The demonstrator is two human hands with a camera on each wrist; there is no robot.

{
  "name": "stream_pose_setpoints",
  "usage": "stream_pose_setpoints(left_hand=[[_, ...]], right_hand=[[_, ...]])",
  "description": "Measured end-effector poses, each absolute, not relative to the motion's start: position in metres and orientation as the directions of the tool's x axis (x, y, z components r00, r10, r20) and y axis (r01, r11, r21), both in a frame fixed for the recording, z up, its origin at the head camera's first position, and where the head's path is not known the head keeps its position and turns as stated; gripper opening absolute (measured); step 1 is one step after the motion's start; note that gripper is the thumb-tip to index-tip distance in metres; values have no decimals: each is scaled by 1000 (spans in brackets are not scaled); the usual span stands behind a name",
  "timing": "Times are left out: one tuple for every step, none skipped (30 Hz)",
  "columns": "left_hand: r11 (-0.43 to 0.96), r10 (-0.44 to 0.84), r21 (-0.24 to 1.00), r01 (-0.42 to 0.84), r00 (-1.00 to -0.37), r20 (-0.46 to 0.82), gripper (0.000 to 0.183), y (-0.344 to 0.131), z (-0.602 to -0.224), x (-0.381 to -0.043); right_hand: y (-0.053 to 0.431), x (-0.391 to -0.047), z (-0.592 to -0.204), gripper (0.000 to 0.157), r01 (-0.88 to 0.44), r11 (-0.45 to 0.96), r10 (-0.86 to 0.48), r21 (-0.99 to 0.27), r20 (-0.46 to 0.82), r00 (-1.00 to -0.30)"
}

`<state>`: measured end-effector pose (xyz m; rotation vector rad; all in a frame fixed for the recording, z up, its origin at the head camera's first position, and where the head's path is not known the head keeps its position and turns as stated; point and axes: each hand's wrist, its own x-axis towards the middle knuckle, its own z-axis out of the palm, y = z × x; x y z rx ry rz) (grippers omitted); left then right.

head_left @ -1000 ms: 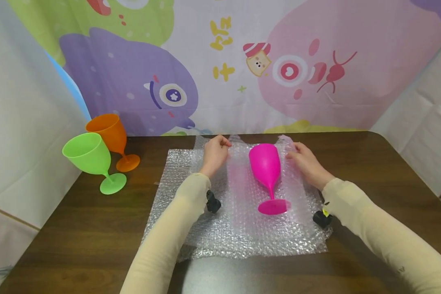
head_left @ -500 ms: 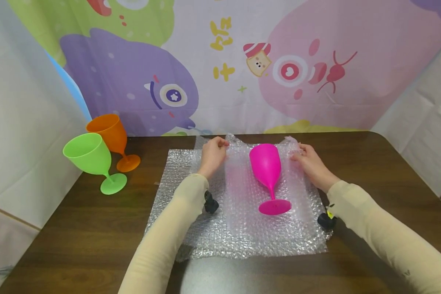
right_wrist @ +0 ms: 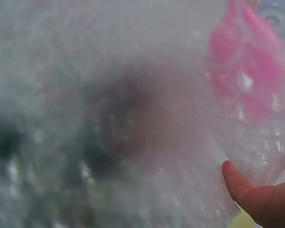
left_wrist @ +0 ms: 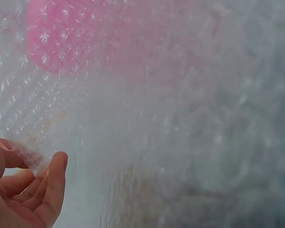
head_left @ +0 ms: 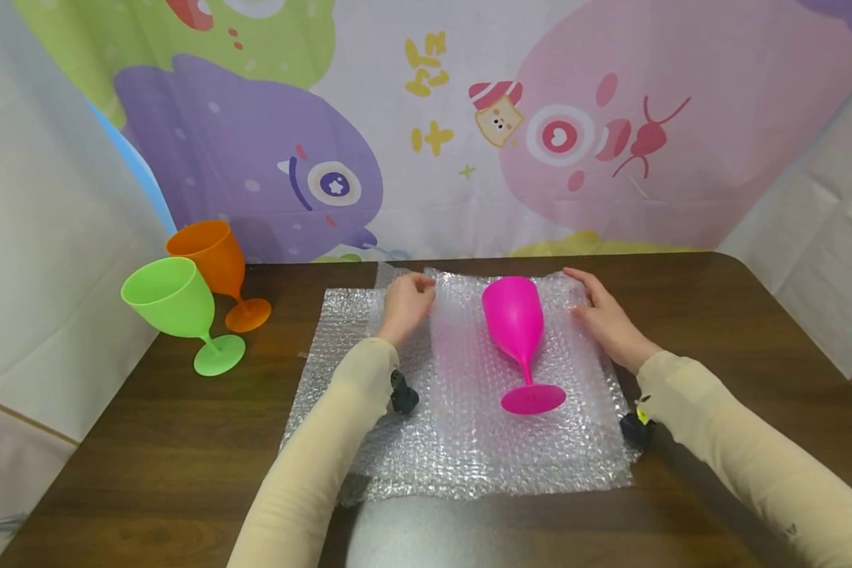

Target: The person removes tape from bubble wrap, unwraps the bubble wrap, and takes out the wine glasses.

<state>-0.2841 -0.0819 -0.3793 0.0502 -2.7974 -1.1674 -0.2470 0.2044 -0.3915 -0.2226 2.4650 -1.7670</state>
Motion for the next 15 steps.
stream_pose_setpoints(left_hand=[[702, -68, 712, 9, -995, 79, 26, -83, -380, -284], [703, -63, 711, 6, -995, 71, 26, -83, -380, -284], [700, -59, 714, 2, -996, 61, 26, -84, -381, -284], [696, -56, 718, -2, -997, 51, 26, -85, -381, -284], [694, -54, 720, -6, -998, 43, 27, -85, -382, -284], [691, -53, 722, -11, -998, 35, 27, -86, -383, -284], [692, -52, 721, -16, -998, 29, 28, -87, -383, -284], [694, -51, 719, -19, -998, 23, 28, -87, -384, -284], [692, -51, 721, -26, -999, 12, 29, -88, -385, -284], [692, -50, 721, -32, -999, 4, 29, -89, -385, -283], [691, -48, 722, -38, -999, -7, 29, -89, -385, -283], [690, -47, 722, -45, -999, -17, 29, -90, -386, -283], [690, -45, 722, -52, -999, -29, 29, -90, -386, -283], [689, -43, 722, -58, -998, -39, 29, -91, -386, -282], [688, -41, 723, -64, -998, -49, 29, -91, -387, -282]], right_hand=[[204, -247, -391, 63, -56, 321, -172, -945, 0, -985], [204, -248, -391, 62, -51, 324, -166, -945, -4, -986], [204, -248, -391, 61, -45, 328, -157, -944, -8, -988], [205, -248, -391, 60, -38, 330, -151, -943, -13, -989], [205, -249, -391, 58, -34, 330, -145, -943, -15, -989], [206, -249, -391, 56, -27, 329, -139, -944, -20, -990], [206, -249, -391, 53, -19, 318, -134, -948, -25, -991], [206, -250, -391, 52, -11, 308, -131, -951, -31, -991], [207, -249, -391, 51, -1, 302, -129, -953, -39, -991], [207, -249, -391, 51, 8, 300, -128, -954, -48, -991], [208, -249, -391, 52, 17, 305, -130, -952, -60, -990], [209, -248, -391, 54, 29, 314, -130, -949, -74, -989], [209, -248, -391, 58, 40, 333, -133, -942, -89, -987], [210, -247, -392, 61, 49, 356, -138, -933, -104, -985], [211, -247, -392, 64, 54, 379, -141, -924, -115, -983]])
